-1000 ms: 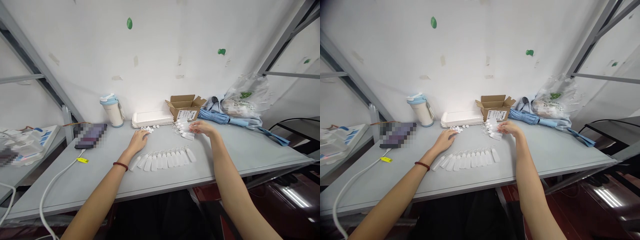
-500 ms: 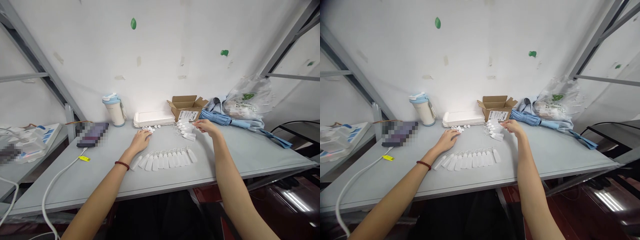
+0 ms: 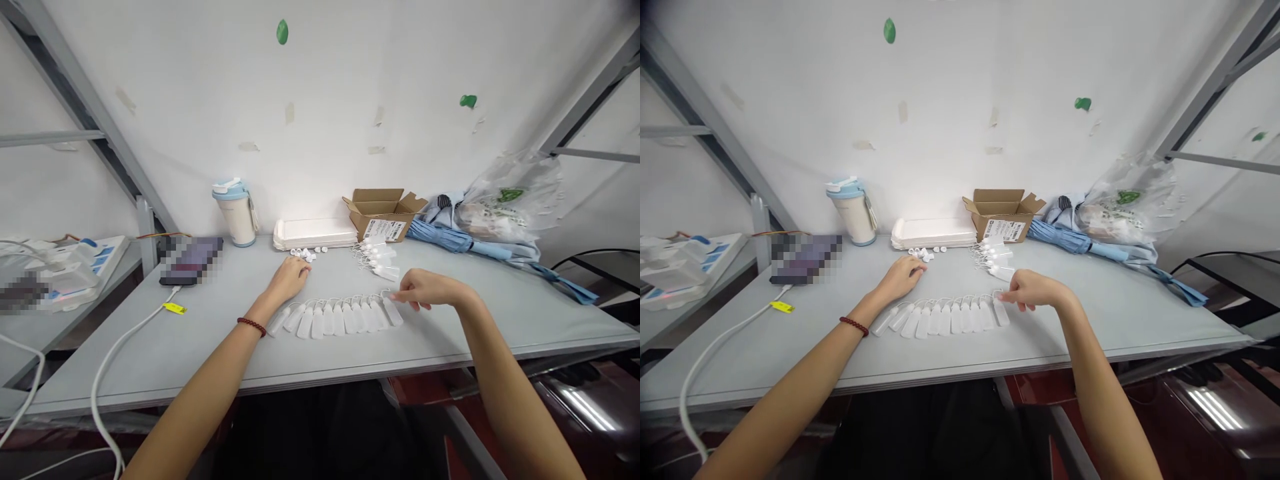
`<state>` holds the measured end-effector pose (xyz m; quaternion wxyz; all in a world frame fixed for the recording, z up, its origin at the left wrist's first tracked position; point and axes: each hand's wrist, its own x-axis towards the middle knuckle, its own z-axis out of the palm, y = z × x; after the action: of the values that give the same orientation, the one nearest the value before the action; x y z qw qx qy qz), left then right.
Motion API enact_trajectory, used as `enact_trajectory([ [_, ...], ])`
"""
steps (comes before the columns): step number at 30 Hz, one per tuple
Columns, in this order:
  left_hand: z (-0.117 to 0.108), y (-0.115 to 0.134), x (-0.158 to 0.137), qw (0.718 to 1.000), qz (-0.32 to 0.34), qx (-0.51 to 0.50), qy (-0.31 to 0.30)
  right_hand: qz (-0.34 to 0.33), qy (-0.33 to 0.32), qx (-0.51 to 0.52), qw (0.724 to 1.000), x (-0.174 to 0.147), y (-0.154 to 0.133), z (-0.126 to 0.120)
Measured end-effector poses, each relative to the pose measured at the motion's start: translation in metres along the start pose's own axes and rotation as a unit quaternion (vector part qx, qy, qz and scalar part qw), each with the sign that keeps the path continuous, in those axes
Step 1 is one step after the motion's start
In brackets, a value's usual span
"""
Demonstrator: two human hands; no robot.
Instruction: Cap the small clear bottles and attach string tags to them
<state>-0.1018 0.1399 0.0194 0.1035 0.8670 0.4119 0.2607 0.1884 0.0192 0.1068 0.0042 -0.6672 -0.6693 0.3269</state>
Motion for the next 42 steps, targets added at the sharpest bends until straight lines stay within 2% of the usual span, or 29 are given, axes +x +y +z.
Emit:
enact_trajectory([
  [4, -0.001, 0.003, -0.001, 1.000, 0.002, -0.003, -0.005, 0.015, -0.042, 0.005, 0.999, -0.001, -0.001, 0.014],
  [10, -0.004, 0.007, -0.002, 1.000, -0.006, -0.008, 0.002, 0.033, -0.021, 0.007, 0.999, 0.010, 0.008, 0.023],
  [12, -0.004, 0.008, -0.002, 1.000, -0.007, -0.010, 0.003, 0.025, 0.023, 0.010, 0.999, 0.011, 0.007, 0.020],
  [14, -0.005, 0.009, -0.002, 1.000, -0.008, -0.012, 0.001, 0.001, 0.094, 0.026, 0.995, 0.012, 0.001, 0.014],
  [18, -0.007, 0.010, -0.002, 1.000, -0.013, -0.015, -0.005, -0.115, 0.235, 0.064, 0.963, 0.029, -0.027, 0.006],
  [22, -0.012, 0.015, -0.003, 0.996, -0.048, -0.077, -0.008, -0.206, 0.265, 0.145, 0.931, 0.070, -0.056, 0.013],
  [26, -0.016, 0.020, -0.002, 0.968, -0.102, -0.230, 0.018, -0.244, 0.306, 0.125, 0.912, 0.105, -0.067, 0.030],
  [29, -0.016, 0.022, 0.000, 0.937, -0.117, -0.328, 0.033, -0.274, 0.339, 0.080, 0.896, 0.112, -0.065, 0.042],
  [31, -0.016, 0.025, 0.000, 0.918, -0.124, -0.376, 0.022, -0.294, 0.338, 0.043, 0.893, 0.109, -0.062, 0.047],
  [36, -0.026, 0.041, -0.005, 0.885, -0.140, -0.445, -0.017, -0.298, 0.345, -0.005, 0.890, 0.102, -0.059, 0.050],
  [42, -0.035, 0.052, -0.007, 0.850, -0.179, -0.496, 0.002, -0.303, 0.366, -0.030, 0.880, 0.100, -0.058, 0.050],
])
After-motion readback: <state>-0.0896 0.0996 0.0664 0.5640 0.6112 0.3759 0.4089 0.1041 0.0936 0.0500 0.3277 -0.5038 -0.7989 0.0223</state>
